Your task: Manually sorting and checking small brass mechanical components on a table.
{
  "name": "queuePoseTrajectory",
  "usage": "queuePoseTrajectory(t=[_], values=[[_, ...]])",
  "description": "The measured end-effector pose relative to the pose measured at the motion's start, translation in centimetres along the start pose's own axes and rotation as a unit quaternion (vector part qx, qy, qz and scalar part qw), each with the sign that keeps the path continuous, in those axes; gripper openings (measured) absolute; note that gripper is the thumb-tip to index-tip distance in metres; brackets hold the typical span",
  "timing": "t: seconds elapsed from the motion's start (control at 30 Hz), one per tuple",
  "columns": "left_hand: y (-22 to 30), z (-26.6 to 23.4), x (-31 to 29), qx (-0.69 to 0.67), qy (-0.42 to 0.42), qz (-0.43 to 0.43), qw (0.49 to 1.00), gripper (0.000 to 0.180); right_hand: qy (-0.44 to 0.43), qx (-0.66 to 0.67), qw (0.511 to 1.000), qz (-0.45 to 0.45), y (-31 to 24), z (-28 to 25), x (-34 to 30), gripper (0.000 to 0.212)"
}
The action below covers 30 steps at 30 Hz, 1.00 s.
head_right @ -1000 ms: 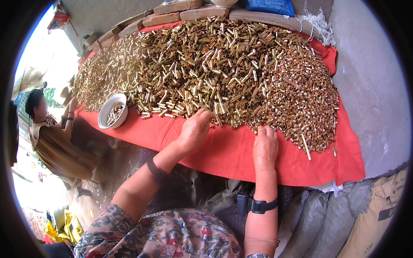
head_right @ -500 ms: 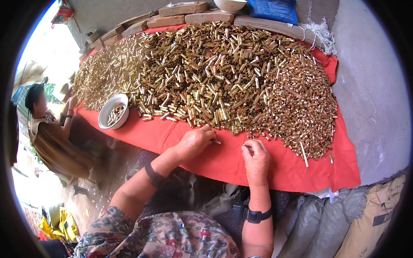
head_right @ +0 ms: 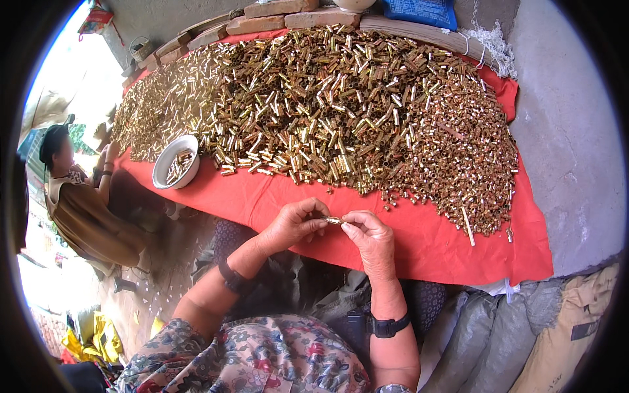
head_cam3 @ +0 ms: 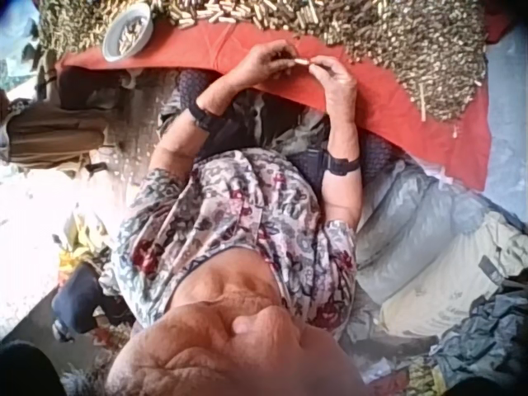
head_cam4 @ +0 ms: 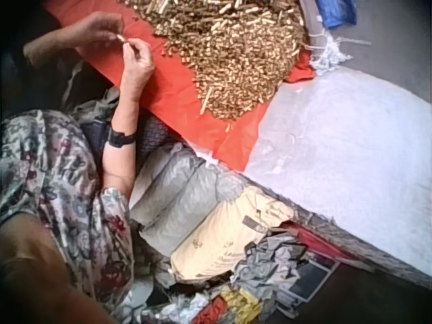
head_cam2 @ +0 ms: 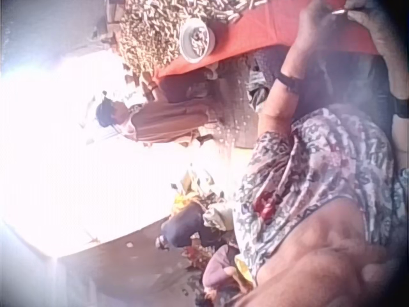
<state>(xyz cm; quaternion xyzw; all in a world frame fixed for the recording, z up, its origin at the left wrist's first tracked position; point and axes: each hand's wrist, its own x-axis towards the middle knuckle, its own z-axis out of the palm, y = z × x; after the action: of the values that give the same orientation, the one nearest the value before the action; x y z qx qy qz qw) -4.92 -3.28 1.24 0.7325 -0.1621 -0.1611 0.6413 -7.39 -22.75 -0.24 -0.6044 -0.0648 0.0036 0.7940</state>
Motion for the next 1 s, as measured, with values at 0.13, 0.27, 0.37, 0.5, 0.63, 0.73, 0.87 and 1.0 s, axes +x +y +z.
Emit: queuePoseTrajectory(t=[0.13, 0.27, 0.37, 0.5, 0.63, 0.73, 0.87, 1.0], values=[[-1.1, 0.1, -0.1, -0.142, 0.007, 0.033, 0.989, 0.010, -0.006, 0.046, 0.999, 0.010, 0.0, 0.1, 0.0, 0.012], [-1.2, 0.5, 0.0, -0.215, 0.015, 0.041, 0.976, 0.010, -0.006, 0.035, 0.999, 0.000, 0.1, 0.2, -0.1, 0.014], [-1.6, 0.7, -0.1, -0.236, 0.023, 0.054, 0.970, 0.010, -0.005, 0.039, 0.999, -0.012, 0.2, 0.3, -0.1, 0.015], [-1.7, 0.8, -0.2, -0.287, 0.026, 0.067, 0.955, 0.009, -0.032, 0.101, 0.994, 0.010, 0.3, 0.2, 0.0, 0.016], [-1.6, 0.9, 0.0, -0.345, 0.005, 0.044, 0.938, 0.009, -0.049, 0.115, 0.992, -0.002, 0.3, 0.2, -0.1, 0.014], [-1.6, 0.6, -0.1, -0.266, 0.022, 0.084, 0.960, 0.009, -0.016, -0.072, 0.994, -0.086, -0.3, 0.7, -0.4, 0.012], [-1.5, 0.6, 0.1, -0.221, 0.016, 0.099, 0.970, 0.009, 0.004, -0.141, 0.982, -0.129, -0.5, 0.9, -0.4, 0.010], [-1.8, 1.9, 1.1, 0.129, 0.043, 0.177, 0.975, 0.010, -0.041, -0.375, 0.915, -0.142, -0.2, 0.4, 0.1, 0.013]])
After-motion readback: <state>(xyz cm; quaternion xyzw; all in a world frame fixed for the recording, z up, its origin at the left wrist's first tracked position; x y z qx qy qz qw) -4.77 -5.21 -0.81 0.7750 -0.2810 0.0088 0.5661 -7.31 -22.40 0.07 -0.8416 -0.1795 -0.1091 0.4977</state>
